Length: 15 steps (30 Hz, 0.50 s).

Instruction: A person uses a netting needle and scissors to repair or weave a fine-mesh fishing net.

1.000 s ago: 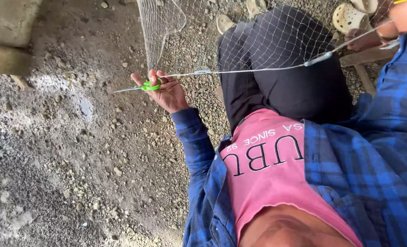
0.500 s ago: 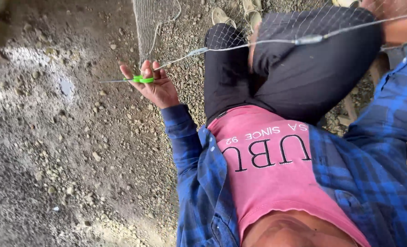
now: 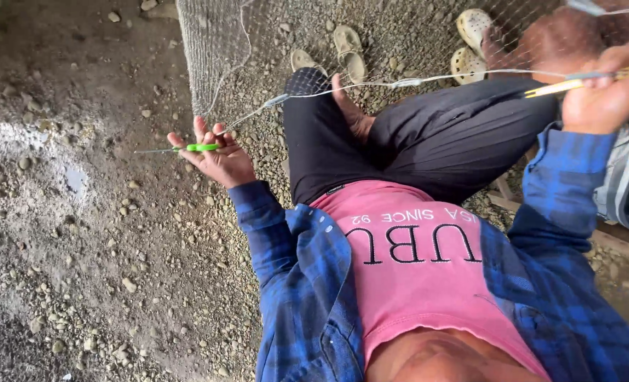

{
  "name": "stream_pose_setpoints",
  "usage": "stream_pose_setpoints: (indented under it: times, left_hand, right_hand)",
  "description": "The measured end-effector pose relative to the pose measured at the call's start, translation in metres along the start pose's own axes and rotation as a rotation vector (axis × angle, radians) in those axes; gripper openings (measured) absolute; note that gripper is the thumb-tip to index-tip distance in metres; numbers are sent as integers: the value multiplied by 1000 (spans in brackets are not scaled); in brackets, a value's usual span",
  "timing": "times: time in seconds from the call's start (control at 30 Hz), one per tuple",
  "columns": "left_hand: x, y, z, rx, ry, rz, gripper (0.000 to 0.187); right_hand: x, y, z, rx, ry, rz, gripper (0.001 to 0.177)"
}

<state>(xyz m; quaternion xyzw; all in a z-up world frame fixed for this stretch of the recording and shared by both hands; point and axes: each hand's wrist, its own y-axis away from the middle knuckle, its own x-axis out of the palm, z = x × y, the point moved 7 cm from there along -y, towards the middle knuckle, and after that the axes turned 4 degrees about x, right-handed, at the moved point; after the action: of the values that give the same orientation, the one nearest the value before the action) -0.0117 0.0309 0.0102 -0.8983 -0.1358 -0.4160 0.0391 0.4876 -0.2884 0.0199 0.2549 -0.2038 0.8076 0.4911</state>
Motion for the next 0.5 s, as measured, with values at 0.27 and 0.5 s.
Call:
stream_pose_setpoints:
  times: [0.27, 0.5]
  left_hand:
    - [-14, 12, -8, 72, -45, -72, 49]
    - [25, 55, -31, 150, -196, 95, 63]
  right_hand:
    - [37, 13, 3, -97, 225, 136, 35]
    - [8, 34, -17, 141, 216, 132, 44]
